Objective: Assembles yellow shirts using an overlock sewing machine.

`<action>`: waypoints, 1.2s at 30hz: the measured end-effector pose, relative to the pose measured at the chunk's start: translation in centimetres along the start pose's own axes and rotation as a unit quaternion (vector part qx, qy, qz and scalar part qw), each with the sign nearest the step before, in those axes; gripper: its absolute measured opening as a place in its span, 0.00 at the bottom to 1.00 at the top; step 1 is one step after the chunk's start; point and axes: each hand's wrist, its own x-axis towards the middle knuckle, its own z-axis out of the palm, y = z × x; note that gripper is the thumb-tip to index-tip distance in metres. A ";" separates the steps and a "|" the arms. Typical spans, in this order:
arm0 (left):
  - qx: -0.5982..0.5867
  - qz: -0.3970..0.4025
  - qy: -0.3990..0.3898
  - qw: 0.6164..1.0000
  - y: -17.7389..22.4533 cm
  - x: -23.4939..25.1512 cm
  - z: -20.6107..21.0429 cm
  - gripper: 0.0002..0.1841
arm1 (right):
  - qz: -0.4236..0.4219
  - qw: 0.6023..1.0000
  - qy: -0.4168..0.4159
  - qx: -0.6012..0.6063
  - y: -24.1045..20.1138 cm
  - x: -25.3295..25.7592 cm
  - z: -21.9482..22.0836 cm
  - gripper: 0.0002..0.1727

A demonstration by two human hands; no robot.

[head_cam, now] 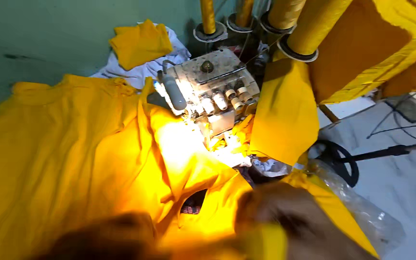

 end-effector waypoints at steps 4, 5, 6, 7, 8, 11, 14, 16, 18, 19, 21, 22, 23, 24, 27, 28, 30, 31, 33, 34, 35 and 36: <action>0.355 0.086 -0.031 0.930 -10.2 5.7 -0.4 0.15 | 0.177 0.952 0.247 -0.049 12.9 3.6 1.8 0.05; 0.366 0.072 -0.048 0.926 -13.2 6.5 0.1 0.13 | 0.216 0.937 0.267 -0.058 15.6 3.9 1.9 0.08; 0.365 0.059 -0.067 0.926 -15.7 6.8 0.6 0.12 | 0.235 0.930 0.272 -0.074 17.4 3.8 2.0 0.11; 0.364 0.056 -0.085 0.926 -17.5 7.0 1.0 0.14 | 0.244 0.927 0.269 -0.096 18.4 3.7 2.1 0.14; 0.365 0.061 -0.094 0.924 -18.4 7.1 1.3 0.16 | 0.246 0.925 0.263 -0.121 18.6 3.5 2.2 0.15; 0.357 0.072 -0.108 0.925 -18.1 7.6 2.4 0.21 | 0.237 0.925 0.258 -0.149 18.5 3.1 2.3 0.15; 0.344 0.091 -0.134 0.925 -17.4 8.5 3.6 0.19 | 0.238 0.925 0.256 -0.147 18.4 3.1 2.1 0.12; 0.325 0.102 -0.144 0.929 -17.1 8.8 4.1 0.14 | 0.229 0.928 0.261 -0.137 18.4 3.1 2.2 0.10; 0.304 0.090 -0.155 0.936 -16.7 8.7 4.3 0.11 | 0.221 0.929 0.268 -0.129 18.2 2.9 2.2 0.07; 0.304 0.077 -0.158 0.936 -16.5 8.7 4.3 0.11 | 0.221 0.929 0.269 -0.125 18.1 2.8 2.2 0.07; 0.316 0.055 -0.152 0.935 -16.3 8.6 4.3 0.11 | 0.226 0.929 0.266 -0.121 18.0 2.4 2.3 0.06; 0.321 0.055 -0.145 0.934 -16.4 8.7 4.3 0.11 | 0.227 0.929 0.267 -0.120 17.9 2.3 2.3 0.06; 0.323 0.055 -0.138 0.935 -16.6 8.8 4.2 0.11 | 0.226 0.929 0.270 -0.117 17.8 2.2 2.3 0.05; 0.318 0.060 -0.130 0.937 -16.8 8.9 4.1 0.11 | 0.223 0.928 0.276 -0.113 17.6 2.2 2.4 0.04; 0.277 0.089 -0.117 0.950 -17.7 8.8 3.7 0.10 | 0.210 0.922 0.314 -0.085 16.7 2.1 2.6 0.06; 0.265 0.098 -0.116 0.952 -17.9 8.9 3.6 0.10 | 0.212 0.919 0.323 -0.076 16.5 2.1 2.6 0.10; 0.258 0.116 -0.119 0.952 -18.3 9.1 3.6 0.10 | 0.227 0.915 0.323 -0.085 16.5 2.1 2.6 0.16; 0.261 0.122 -0.119 0.950 -18.5 9.1 3.7 0.10 | 0.236 0.912 0.321 -0.097 16.6 2.1 2.4 0.19; 0.272 0.123 -0.120 0.947 -18.8 9.3 3.7 0.11 | 0.259 0.907 0.312 -0.111 16.9 2.4 2.2 0.19; 0.275 0.120 -0.122 0.946 -18.9 9.3 3.7 0.12 | 0.271 0.905 0.305 -0.116 17.0 2.5 2.0 0.18; 0.276 0.118 -0.124 0.946 -19.1 9.4 3.7 0.12 | 0.281 0.903 0.302 -0.121 17.1 2.7 1.9 0.16; 0.275 0.117 -0.124 0.946 -19.2 9.4 3.7 0.11 | 0.290 0.900 0.301 -0.125 17.2 2.7 1.8 0.14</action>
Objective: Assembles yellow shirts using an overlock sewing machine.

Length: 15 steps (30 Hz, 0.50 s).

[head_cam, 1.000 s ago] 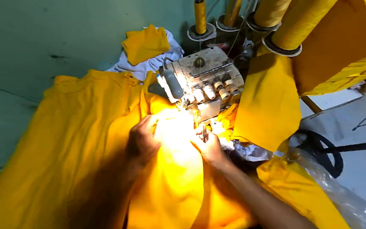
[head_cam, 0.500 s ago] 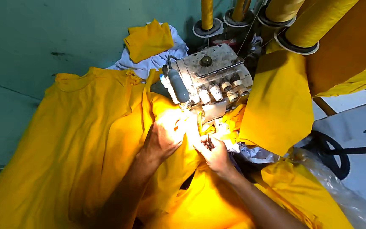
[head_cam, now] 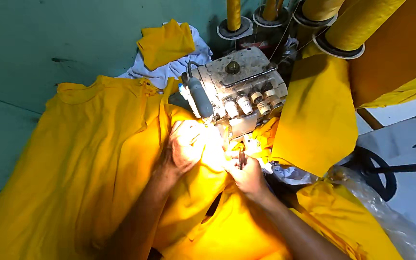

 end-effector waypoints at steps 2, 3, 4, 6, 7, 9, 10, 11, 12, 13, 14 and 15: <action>-0.002 -0.004 0.006 1.000 -0.1 0.0 0.2 0.10 | 0.000 1.000 0.002 -0.019 0.2 0.1 -0.1 0.09; -0.003 -0.006 0.010 1.000 0.0 -0.1 0.2 0.10 | -0.002 1.000 0.001 -0.032 0.4 0.0 -0.2 0.06; -0.006 -0.009 0.014 1.000 0.2 -0.2 0.3 0.09 | -0.006 0.999 -0.001 -0.043 0.5 -0.2 -0.5 0.04; -0.005 -0.021 0.014 1.000 0.9 -0.5 0.5 0.09 | -0.036 0.998 0.003 -0.057 0.7 -0.9 -1.3 0.05; 0.001 -0.032 0.012 0.999 1.3 -0.7 0.6 0.10 | -0.065 0.997 0.007 -0.051 0.9 -1.3 -1.6 0.06; 0.011 -0.058 0.017 0.998 1.9 -0.8 0.8 0.10 | -0.114 0.993 0.011 -0.029 0.9 -1.6 -2.1 0.07; 0.017 -0.067 0.021 0.997 2.0 -0.8 1.0 0.10 | -0.123 0.992 0.012 -0.019 0.8 -1.6 -2.2 0.06; 0.026 -0.074 0.027 0.997 2.0 -0.7 1.1 0.11 | -0.125 0.992 0.011 -0.011 0.7 -1.5 -2.2 0.06; 0.037 -0.082 0.027 0.996 1.9 -0.6 1.3 0.11 | -0.120 0.993 0.009 -0.005 0.5 -1.4 -2.2 0.06; 0.046 -0.085 0.026 0.995 1.9 -0.4 1.4 0.12 | -0.113 0.994 0.007 -0.001 0.4 -1.2 -2.1 0.07; 0.053 -0.083 0.025 0.995 1.9 -0.2 1.4 0.12 | -0.106 0.994 0.005 0.005 0.3 -1.1 -2.0 0.07; 0.059 -0.078 0.025 0.995 1.8 -0.1 1.4 0.12 | -0.098 0.995 0.003 0.012 0.1 -1.0 -1.9 0.07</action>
